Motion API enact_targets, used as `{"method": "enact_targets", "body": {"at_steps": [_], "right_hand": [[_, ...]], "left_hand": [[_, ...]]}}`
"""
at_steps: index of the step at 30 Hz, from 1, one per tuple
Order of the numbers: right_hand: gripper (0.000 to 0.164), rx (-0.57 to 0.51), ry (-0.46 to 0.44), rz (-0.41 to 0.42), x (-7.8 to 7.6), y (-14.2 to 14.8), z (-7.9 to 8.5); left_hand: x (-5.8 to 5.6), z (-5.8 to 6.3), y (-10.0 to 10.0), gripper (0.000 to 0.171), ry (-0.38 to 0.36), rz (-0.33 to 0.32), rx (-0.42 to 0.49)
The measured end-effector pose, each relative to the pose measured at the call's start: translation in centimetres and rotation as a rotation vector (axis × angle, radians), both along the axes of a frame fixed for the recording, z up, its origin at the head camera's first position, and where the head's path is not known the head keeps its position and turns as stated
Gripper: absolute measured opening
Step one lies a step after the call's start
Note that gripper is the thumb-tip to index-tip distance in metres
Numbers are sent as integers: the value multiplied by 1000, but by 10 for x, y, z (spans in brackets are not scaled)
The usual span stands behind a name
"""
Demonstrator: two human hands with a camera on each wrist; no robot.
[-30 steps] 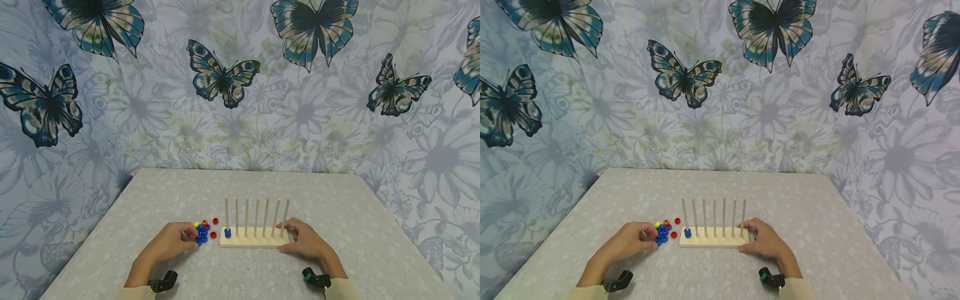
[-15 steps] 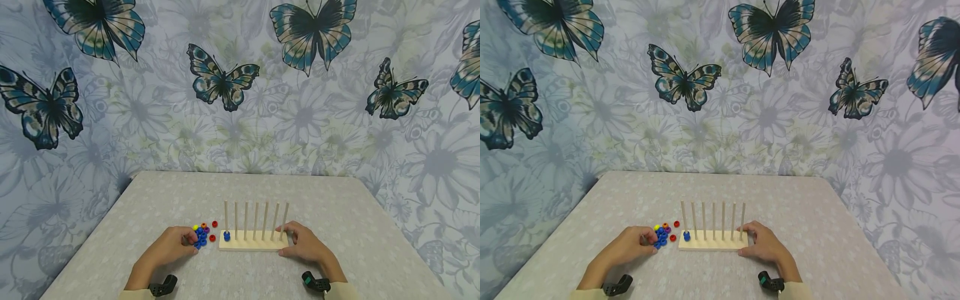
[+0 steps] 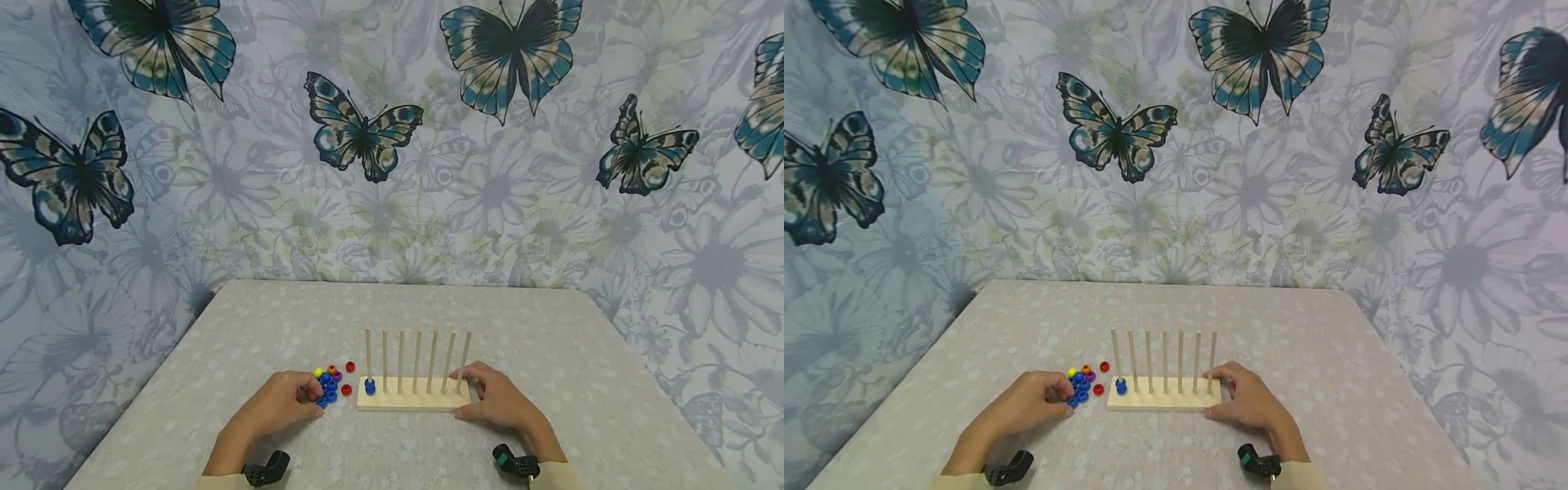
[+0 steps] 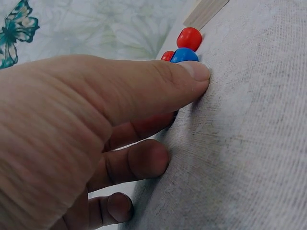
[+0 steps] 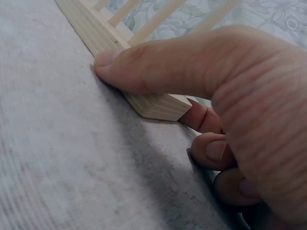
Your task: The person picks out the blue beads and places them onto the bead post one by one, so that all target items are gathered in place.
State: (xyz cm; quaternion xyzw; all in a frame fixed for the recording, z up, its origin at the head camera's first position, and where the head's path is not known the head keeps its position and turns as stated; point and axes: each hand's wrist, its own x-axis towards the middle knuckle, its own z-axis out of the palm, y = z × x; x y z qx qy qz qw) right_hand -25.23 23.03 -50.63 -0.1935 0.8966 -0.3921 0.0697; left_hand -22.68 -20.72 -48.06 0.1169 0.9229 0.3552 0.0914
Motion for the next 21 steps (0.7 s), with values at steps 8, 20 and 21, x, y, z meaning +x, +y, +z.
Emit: {"method": "enact_targets", "body": {"at_steps": [8, 20, 21], "right_hand": [[60, 0, 10, 6, -1, 0, 1], [60, 7, 20, -11, -1, -1, -1], [61, 7, 20, -11, -1, -1, -1]], "left_hand": [[2, 1, 0, 21, 15, 10, -10], [3, 2, 1, 19, 30, -30, -26], [3, 2, 1, 19, 33, -36, -26]]}}
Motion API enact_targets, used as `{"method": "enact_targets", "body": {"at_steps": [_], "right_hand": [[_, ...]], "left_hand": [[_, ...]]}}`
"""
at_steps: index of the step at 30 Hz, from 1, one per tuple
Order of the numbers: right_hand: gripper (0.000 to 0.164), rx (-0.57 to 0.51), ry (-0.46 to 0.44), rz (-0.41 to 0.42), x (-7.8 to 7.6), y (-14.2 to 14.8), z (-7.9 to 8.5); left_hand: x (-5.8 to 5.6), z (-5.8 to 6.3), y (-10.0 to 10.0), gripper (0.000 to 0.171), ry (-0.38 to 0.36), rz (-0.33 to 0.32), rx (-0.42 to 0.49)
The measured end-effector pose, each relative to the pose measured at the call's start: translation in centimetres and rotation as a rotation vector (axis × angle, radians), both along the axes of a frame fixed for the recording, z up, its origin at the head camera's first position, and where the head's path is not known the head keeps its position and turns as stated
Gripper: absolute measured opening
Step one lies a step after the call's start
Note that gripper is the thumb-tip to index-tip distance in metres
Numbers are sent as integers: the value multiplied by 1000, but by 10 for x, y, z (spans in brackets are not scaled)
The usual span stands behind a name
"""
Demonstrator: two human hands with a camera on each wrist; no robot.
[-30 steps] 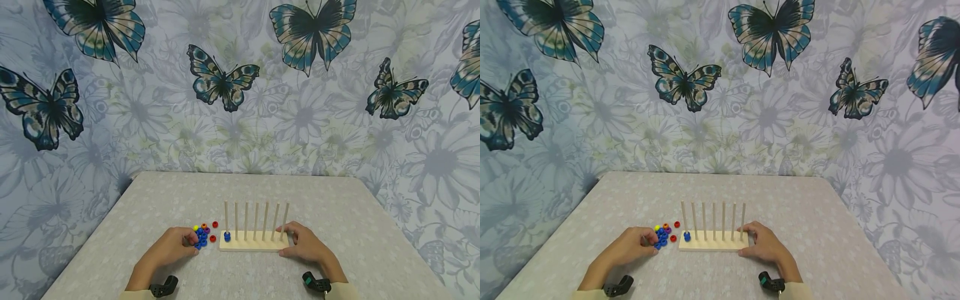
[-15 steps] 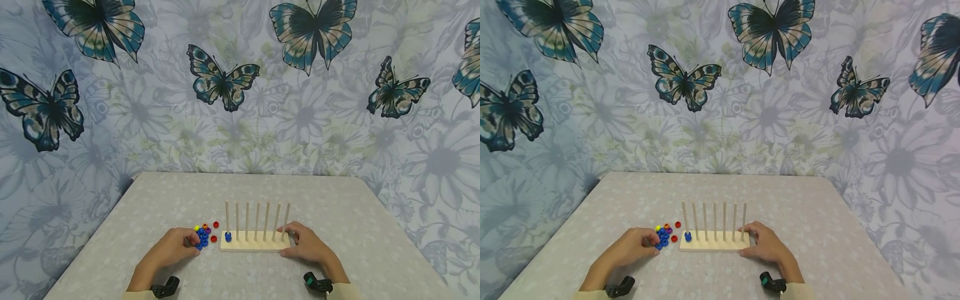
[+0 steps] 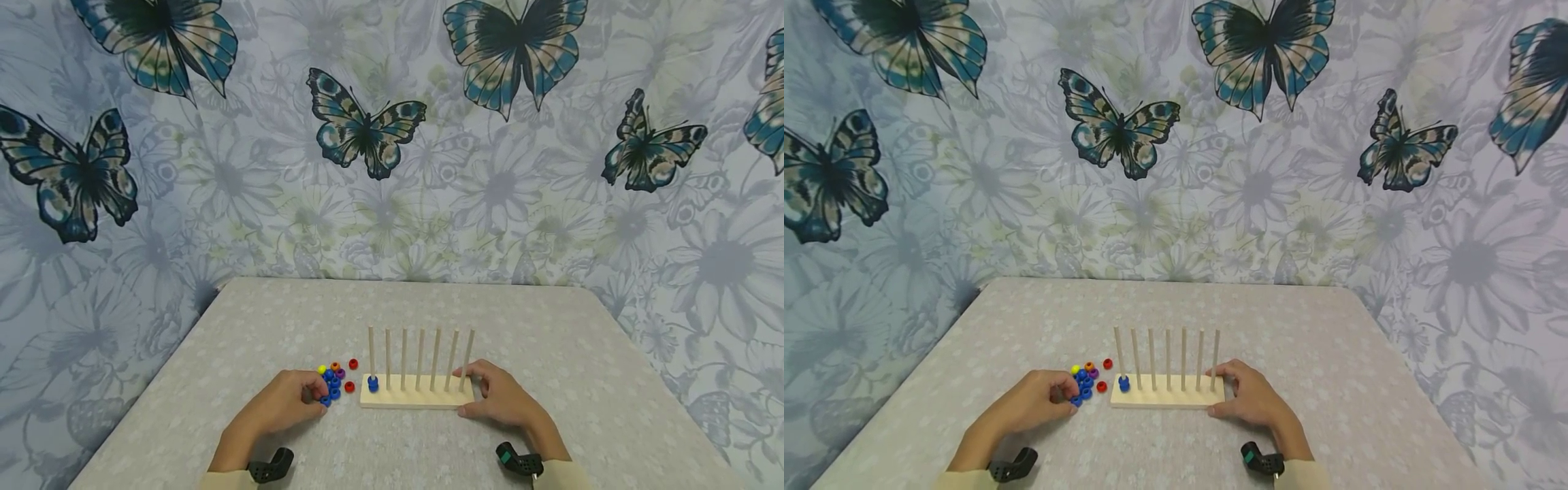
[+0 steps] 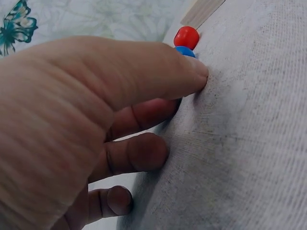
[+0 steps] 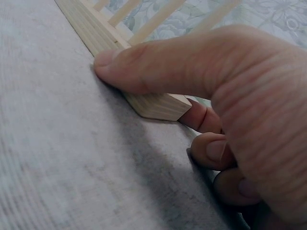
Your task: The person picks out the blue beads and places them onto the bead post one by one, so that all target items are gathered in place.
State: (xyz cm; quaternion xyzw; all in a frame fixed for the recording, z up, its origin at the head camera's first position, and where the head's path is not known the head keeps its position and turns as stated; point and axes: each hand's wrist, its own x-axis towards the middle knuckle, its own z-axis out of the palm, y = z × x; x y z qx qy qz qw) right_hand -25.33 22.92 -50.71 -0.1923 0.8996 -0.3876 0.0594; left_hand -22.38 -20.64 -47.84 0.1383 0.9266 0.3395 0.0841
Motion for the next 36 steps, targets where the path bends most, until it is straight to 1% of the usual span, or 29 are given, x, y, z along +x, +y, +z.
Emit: {"method": "enact_targets", "body": {"at_steps": [10, 13, 17, 20, 23, 28, 33, 36], "right_hand": [[59, -4, -8, 6, 1, 0, -1], [58, -11, -11, 7, 1, 0, -1], [59, -25, -9, 15, 1, 0, 0], [59, -26, -4, 14, 0, 0, 0], [58, -17, -7, 6, -1, 0, 0], [58, -20, -16, 5, 0, 0, 1], [59, -23, -17, 5, 1, 0, 2], [59, -19, -13, 1, 1, -1, 3]], "left_hand": [[-2, -4, -3, 18, 42, -55, -27], [-2, -3, -4, 18, 40, -74, -27], [0, -1, -6, 16, 22, -86, -16], [1, 2, -6, 16, 22, -77, -14], [1, 4, -6, 18, 43, -62, -23], [1, 5, -7, 19, 67, -45, -24], [2, 6, -8, 19, 114, -27, 15], [3, 8, -7, 20, 149, -3, 36]]}}
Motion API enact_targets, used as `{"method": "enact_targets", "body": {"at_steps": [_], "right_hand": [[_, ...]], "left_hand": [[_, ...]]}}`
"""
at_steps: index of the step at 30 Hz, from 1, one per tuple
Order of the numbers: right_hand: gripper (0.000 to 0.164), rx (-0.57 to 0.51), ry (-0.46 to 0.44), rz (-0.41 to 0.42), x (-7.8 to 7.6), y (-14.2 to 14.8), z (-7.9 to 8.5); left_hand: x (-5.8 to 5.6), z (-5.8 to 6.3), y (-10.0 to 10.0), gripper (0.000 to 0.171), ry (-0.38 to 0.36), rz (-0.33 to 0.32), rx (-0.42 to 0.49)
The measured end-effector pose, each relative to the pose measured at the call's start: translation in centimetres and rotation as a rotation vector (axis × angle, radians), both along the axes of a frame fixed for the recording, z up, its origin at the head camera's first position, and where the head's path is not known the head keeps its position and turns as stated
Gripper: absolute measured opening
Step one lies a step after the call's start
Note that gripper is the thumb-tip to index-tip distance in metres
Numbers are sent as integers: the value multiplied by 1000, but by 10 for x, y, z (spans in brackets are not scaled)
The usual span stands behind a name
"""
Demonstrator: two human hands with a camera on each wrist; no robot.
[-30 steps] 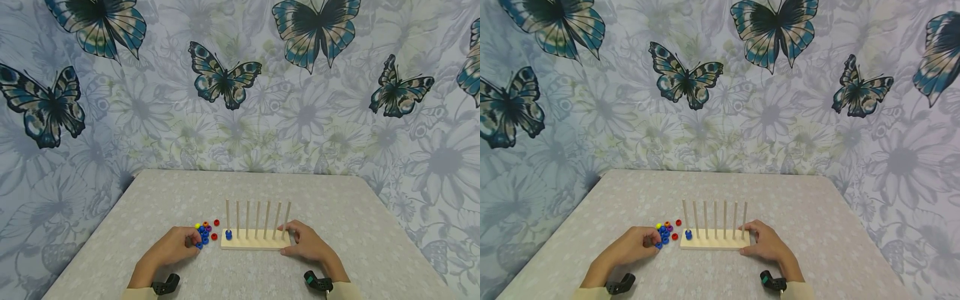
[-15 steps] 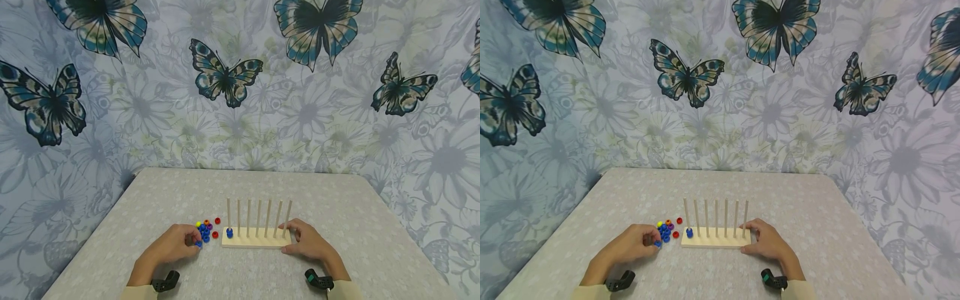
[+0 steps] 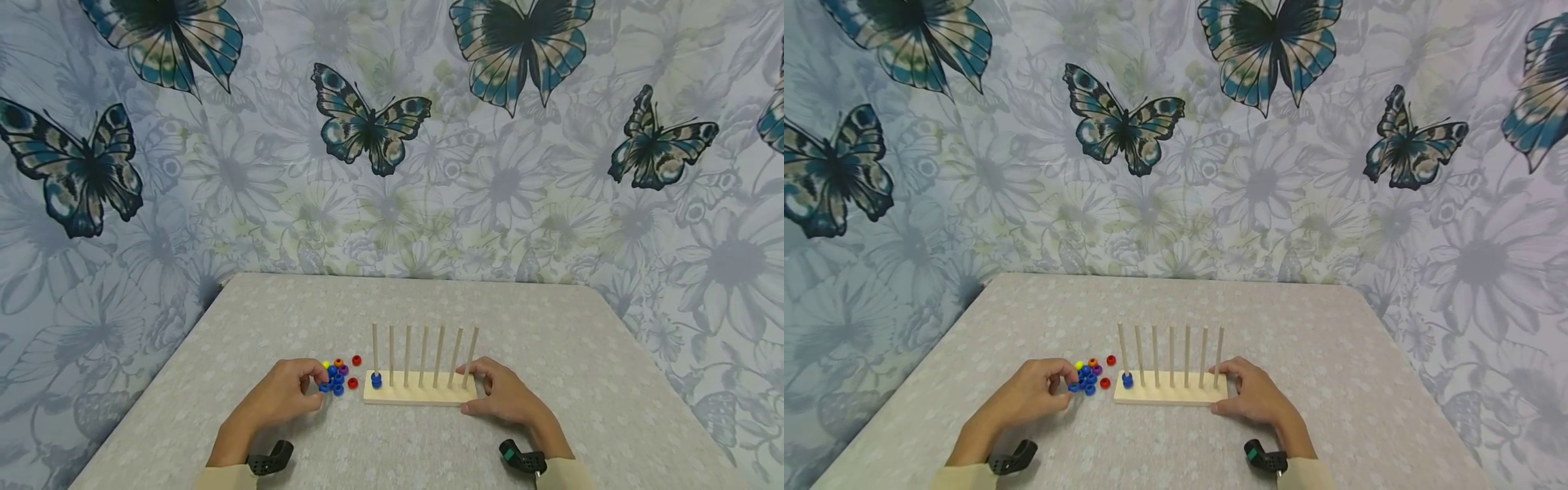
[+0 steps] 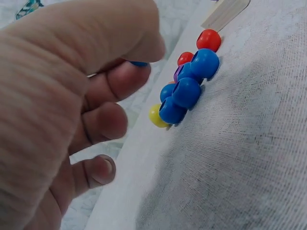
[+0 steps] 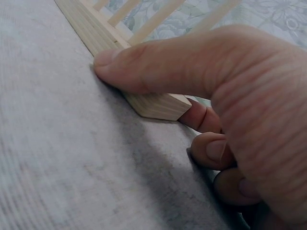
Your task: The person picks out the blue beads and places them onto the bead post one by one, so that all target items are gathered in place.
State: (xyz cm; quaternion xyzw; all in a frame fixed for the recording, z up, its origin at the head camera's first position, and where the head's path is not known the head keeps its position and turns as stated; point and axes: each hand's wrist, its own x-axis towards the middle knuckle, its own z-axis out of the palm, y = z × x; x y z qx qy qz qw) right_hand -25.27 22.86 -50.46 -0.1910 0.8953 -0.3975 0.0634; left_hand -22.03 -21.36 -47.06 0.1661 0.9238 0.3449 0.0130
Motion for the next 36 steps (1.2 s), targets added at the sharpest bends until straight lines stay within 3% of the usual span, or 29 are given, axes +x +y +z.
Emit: {"method": "enact_targets", "body": {"at_steps": [6, 11, 15, 24, 32, 36], "right_hand": [[59, 6, -1, -2, 0, 1, 0], [59, 11, -2, -9, 1, 2, 1], [59, 7, 0, -6, 1, 3, 1], [58, 1, 9, 14, -3, 0, 0], [58, 3, 3, 4, -2, 0, 0], [58, 9, 2, -3, -2, 1, -1]], "left_hand": [[0, 2, 3, 23, 121, 53, 25], [1, 2, 3, 26, 259, 57, 111], [0, 2, 3, 29, 325, 63, 132], [0, 4, 2, 37, 350, 170, 268], [3, 6, 4, 34, 407, 177, 385], [5, 12, 10, 35, 441, 179, 411]]}}
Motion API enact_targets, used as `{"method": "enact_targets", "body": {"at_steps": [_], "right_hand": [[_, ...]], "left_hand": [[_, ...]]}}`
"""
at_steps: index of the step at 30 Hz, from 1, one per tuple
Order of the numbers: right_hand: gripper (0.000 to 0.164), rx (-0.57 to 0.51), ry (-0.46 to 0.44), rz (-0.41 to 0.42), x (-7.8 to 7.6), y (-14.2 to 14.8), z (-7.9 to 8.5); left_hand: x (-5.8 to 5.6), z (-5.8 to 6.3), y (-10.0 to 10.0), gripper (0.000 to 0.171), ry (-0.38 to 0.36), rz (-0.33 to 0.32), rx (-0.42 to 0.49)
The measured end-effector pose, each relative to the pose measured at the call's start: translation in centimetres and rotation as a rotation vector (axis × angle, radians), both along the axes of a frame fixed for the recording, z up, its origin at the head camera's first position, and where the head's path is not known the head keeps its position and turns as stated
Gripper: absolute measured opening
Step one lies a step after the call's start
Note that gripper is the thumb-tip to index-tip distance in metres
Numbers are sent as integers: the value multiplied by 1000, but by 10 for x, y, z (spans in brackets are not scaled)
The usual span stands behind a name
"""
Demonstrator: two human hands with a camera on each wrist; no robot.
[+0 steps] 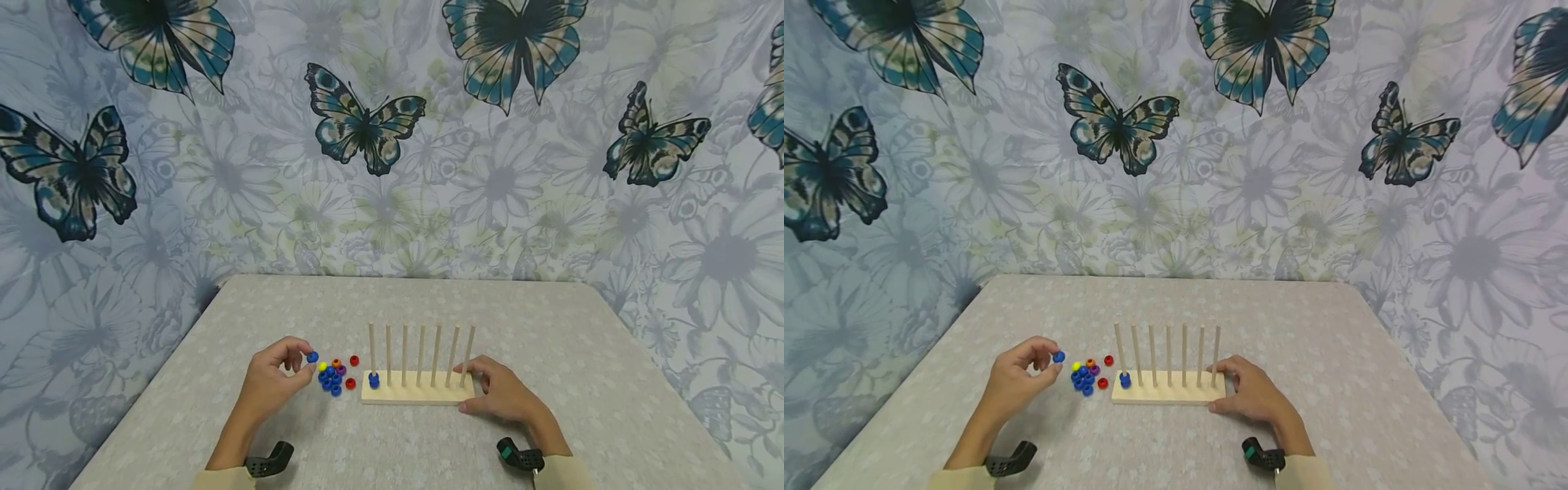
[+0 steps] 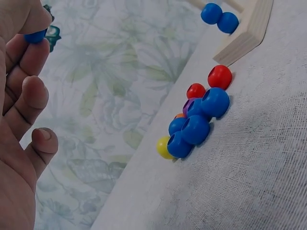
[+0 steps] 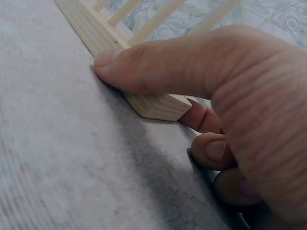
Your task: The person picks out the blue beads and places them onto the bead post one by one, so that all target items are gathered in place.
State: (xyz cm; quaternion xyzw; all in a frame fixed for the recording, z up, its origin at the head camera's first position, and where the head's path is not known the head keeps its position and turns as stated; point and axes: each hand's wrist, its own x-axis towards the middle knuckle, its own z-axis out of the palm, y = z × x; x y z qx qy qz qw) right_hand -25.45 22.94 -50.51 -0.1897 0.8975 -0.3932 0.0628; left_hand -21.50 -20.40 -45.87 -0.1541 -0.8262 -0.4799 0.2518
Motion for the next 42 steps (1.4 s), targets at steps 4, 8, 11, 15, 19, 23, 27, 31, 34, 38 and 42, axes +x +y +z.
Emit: {"method": "enact_targets", "body": {"at_steps": [4, 8, 11, 15, 19, 23, 27, 31, 34, 38, 42], "right_hand": [[58, 5, 6, -4, -1, 1, 1], [58, 13, -1, -10, -1, 1, 1], [58, 14, -4, -16, 0, 2, 1], [58, 13, 5, -16, -1, 4, 0], [58, 15, 13, -13, -2, 4, 0], [58, 9, 12, -9, -3, 2, 2], [58, 2, 14, 5, -4, -2, 3], [58, -4, 8, -1, -2, -6, 3], [58, -6, 0, -9, 0, -6, 2], [59, 1, 0, -9, 2, -3, 1], [59, -2, 8, -4, 2, -1, -2]], "left_hand": [[7, 14, 9, 34, 35, -13, 11], [15, 27, 17, 32, 67, -27, 15], [17, 32, 22, 33, 82, -30, 9], [18, 34, 26, 34, 88, -20, 0], [15, 36, 25, 31, 96, -65, 53], [10, 38, 19, 28, 103, -131, 165], [3, 34, 10, 30, 127, -130, 211], [-2, 31, 4, 33, 147, -129, 213], [8, 48, 15, 31, 160, -97, 126], [14, 70, 32, 31, 220, -52, -33], [2, 79, 37, 36, 340, -68, -102]]}}
